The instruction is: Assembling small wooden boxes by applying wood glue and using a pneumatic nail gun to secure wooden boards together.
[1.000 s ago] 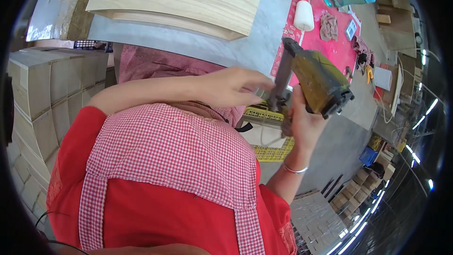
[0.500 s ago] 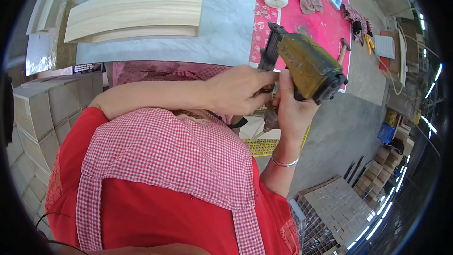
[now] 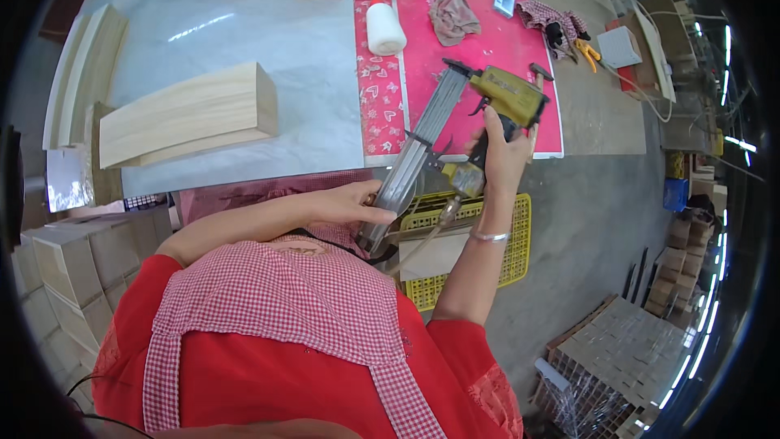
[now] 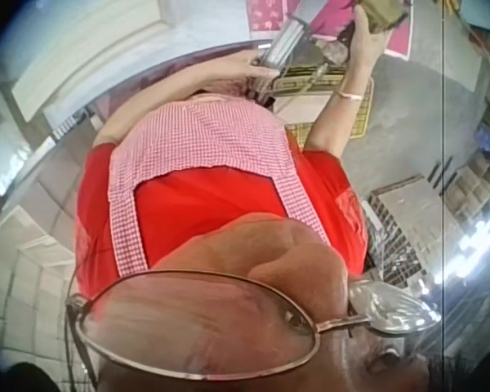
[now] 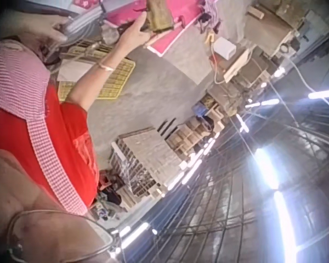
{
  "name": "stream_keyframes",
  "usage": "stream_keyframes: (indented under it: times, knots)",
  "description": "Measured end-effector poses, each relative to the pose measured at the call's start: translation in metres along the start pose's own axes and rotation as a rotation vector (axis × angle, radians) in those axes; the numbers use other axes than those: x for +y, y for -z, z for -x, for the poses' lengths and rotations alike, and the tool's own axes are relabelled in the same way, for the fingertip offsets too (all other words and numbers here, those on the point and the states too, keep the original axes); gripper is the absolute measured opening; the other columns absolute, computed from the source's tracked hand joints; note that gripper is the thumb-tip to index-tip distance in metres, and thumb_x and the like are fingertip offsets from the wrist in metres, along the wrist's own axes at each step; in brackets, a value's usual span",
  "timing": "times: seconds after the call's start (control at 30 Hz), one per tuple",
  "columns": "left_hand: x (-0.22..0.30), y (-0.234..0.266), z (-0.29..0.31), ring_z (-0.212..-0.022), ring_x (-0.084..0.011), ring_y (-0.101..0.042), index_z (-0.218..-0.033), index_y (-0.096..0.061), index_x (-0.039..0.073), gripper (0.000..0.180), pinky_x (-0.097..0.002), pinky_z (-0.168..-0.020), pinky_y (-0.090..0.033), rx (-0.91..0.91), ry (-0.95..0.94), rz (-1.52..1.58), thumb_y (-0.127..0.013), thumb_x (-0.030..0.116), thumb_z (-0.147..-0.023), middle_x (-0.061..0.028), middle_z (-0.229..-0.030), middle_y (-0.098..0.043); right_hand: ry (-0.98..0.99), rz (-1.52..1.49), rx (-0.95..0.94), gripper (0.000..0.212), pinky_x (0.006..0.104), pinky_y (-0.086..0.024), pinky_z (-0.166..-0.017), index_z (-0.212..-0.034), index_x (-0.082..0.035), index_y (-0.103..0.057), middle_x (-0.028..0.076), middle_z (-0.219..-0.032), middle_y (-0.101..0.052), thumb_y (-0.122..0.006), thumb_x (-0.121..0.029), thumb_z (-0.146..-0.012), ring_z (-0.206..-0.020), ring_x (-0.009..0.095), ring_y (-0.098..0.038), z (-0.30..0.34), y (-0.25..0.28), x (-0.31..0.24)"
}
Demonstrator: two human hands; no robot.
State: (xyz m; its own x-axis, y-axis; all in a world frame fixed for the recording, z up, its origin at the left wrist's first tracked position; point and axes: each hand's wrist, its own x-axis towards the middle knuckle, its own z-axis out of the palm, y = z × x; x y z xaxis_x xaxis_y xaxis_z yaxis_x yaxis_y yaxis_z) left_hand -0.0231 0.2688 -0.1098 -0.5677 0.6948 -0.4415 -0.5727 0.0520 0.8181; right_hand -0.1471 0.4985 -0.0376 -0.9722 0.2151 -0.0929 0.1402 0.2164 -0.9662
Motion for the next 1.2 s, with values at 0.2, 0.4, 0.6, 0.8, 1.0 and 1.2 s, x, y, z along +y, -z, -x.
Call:
stream_keyframes:
  times: [0.2, 0.4, 0.6, 0.8, 1.0, 1.2]
  knots:
    - [0.022, 0.003, -0.003, -0.117, -0.0169, -0.055, -0.144, -0.037, 0.007, 0.069, -0.0354, -0.094, -0.047, -0.066, 0.060, 0.321, -0.069, 0.039, -0.092, -0.0098, -0.130, -0.055, 0.017, 0.392, -0.076, 0.042, 0.0362, -0.048, -0.050, -0.080, 0.006, -0.063, 0.013, -0.064, -0.063, -0.068, -0.034, -0.092, -0.051, 0.020, -0.062, -0.053, 0.011, 0.059]
    - [0.014, 0.015, 0.000, -0.117, -0.0140, -0.055, -0.148, -0.032, 0.010, 0.066, -0.0319, -0.094, -0.048, -0.125, 0.134, 0.401, -0.066, 0.031, -0.095, -0.0058, -0.132, -0.055, 0.214, 0.992, -0.188, 0.045, 0.0428, -0.049, -0.059, -0.075, 0.008, -0.063, 0.019, -0.070, -0.068, -0.070, -0.035, -0.089, -0.060, 0.029, -0.068, -0.111, 0.023, 0.009]
    - [0.000, 0.021, -0.010, -0.123, -0.0161, -0.049, -0.149, -0.025, 0.004, 0.079, -0.0312, -0.100, -0.044, -0.196, 0.185, 0.445, -0.068, 0.038, -0.093, -0.0130, -0.143, -0.044, 0.662, 0.825, 0.087, 0.040, 0.0442, -0.054, -0.073, -0.096, 0.001, -0.069, 0.021, -0.083, -0.069, -0.073, -0.037, -0.083, -0.082, 0.035, -0.069, -0.248, -0.033, 0.022]
    - [-0.005, 0.024, -0.008, -0.125, -0.0172, -0.051, -0.154, -0.021, 0.006, 0.074, -0.0331, -0.103, -0.046, -0.136, 0.321, 0.570, -0.063, 0.026, -0.097, -0.0107, -0.148, -0.041, 0.581, 1.075, 0.278, 0.044, 0.0495, -0.053, -0.083, -0.098, 0.004, -0.069, 0.026, -0.094, -0.069, -0.071, -0.037, -0.082, -0.100, 0.047, -0.063, -0.330, -0.088, 0.029]
    - [-0.007, 0.025, -0.011, -0.112, -0.0156, -0.057, -0.148, -0.028, 0.001, 0.076, -0.0275, -0.092, -0.050, -0.182, 0.194, 0.547, -0.068, 0.034, -0.093, -0.0104, -0.130, -0.051, 0.302, 1.240, 0.036, 0.042, 0.0502, -0.054, -0.084, -0.094, 0.005, -0.071, 0.026, -0.099, -0.070, -0.067, -0.036, -0.083, -0.098, 0.042, -0.066, -0.325, -0.075, 0.012]
    - [0.010, 0.022, -0.006, -0.108, -0.0171, -0.061, -0.141, -0.036, 0.002, 0.063, -0.0292, -0.091, -0.052, -0.192, 0.247, 0.678, -0.068, 0.031, -0.094, -0.0097, -0.119, -0.055, -0.175, 1.054, -0.281, 0.037, 0.0500, -0.056, -0.079, -0.096, 0.003, -0.072, 0.025, -0.097, -0.070, -0.064, -0.031, -0.084, -0.088, 0.037, -0.070, -0.263, -0.047, -0.009]
